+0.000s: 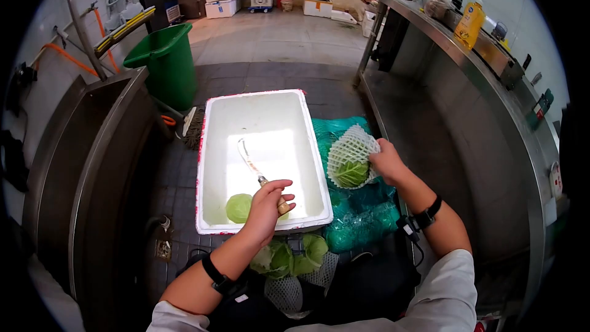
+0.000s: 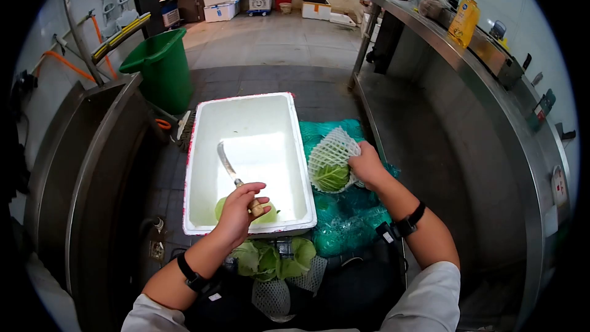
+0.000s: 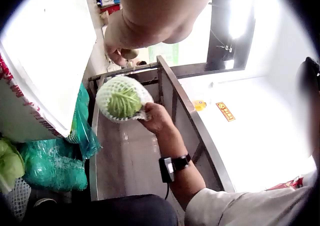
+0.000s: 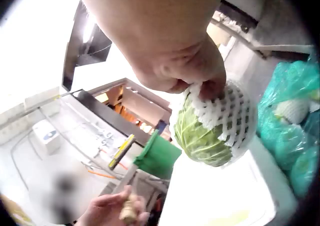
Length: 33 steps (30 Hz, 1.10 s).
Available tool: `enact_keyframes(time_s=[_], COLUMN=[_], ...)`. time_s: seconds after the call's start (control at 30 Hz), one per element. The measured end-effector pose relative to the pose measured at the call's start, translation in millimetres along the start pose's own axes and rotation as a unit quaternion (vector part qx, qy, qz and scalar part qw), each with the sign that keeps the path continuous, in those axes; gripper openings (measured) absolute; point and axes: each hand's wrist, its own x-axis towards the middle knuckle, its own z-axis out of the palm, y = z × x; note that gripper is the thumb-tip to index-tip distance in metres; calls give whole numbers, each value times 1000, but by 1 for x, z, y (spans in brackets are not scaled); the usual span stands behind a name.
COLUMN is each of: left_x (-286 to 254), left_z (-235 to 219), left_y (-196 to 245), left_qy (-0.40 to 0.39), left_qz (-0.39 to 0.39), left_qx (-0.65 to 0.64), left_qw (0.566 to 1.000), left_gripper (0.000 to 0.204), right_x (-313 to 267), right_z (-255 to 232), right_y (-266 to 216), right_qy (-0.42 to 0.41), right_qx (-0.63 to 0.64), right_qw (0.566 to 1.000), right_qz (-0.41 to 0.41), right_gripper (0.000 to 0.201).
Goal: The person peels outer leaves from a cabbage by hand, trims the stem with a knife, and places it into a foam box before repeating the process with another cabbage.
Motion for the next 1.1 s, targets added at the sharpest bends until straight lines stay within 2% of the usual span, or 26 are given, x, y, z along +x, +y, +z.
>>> enact_keyframes(time_s=[0.03,0.07,0.1,0.17,0.2,0.23,0.27,0.33,0.37,0.43,0.5,0.63,0.7,0.77,0.83,0.9,0.97,1.0,1.07,1.1], left_x=[4,8,9,10,11,8,2,-9,-10,-11,-12,-11,-7,-5,-2,-2,-9,-11,-14,-15], left_z=[-2,-7,-6,-1,-2,-2,-1,1,-2,-7,-6,-1,-4,-5,-12,-13,-7,-6,-5,-4], left_y=[-1,-3,-1,2,0,5,14,32,35,39,41,44,43,47,45,43,42,42,40,38], left_qy=[-9,-28,-25,-11,-15,-14,-59,-131,-129,-152,-157,-161,-129,-107,-101,-97,-84,-79,-97,-115], left_qz=[-19,-30,-28,-71,-82,-81,-78,-75,-73,-81,-62,-12,29,30,56,51,23,0,-18,-37], left_qx=[16,36,37,39,53,54,14,-37,-36,-118,-144,-216,-245,-249,-231,-225,-240,-240,-250,-258], left_qw=[1000,998,999,997,995,995,995,988,988,978,975,963,961,962,966,968,967,968,963,958], left_gripper=[32,51,51,74,89,89,90,94,94,96,95,91,88,87,89,92,96,99,96,94], right_x=[-9,-20,-31,-52,-60,-66,-71,-83,-86,-86,-82,-86,-92,-93,-93,-98,-97,-91,-77,-77], right_z=[2,5,8,17,23,29,33,43,47,53,57,72,78,76,75,81,89,94,102,107], right_y=[-22,-42,-62,-98,-111,-122,-132,-149,-156,-165,-171,-177,-173,-164,-155,-150,-136,-121,-88,-77], right_qy=[-33,-66,-69,-134,-136,-175,-213,-227,-241,-252,-245,-214,-171,-181,-160,-126,-41,-41,-171,-231], right_qx=[29,59,60,181,182,217,252,269,284,292,277,293,283,289,369,376,393,393,429,458], right_qw=[999,996,995,974,974,960,944,936,928,922,925,923,923,918,901,902,914,914,882,845], right_qz=[-14,-25,-27,-21,-22,-19,-17,-13,-9,-18,-86,-128,-195,-202,-165,-168,-90,-90,99,147], right_gripper=[38,39,39,39,39,38,38,38,37,36,38,46,58,61,55,51,50,50,51,49])
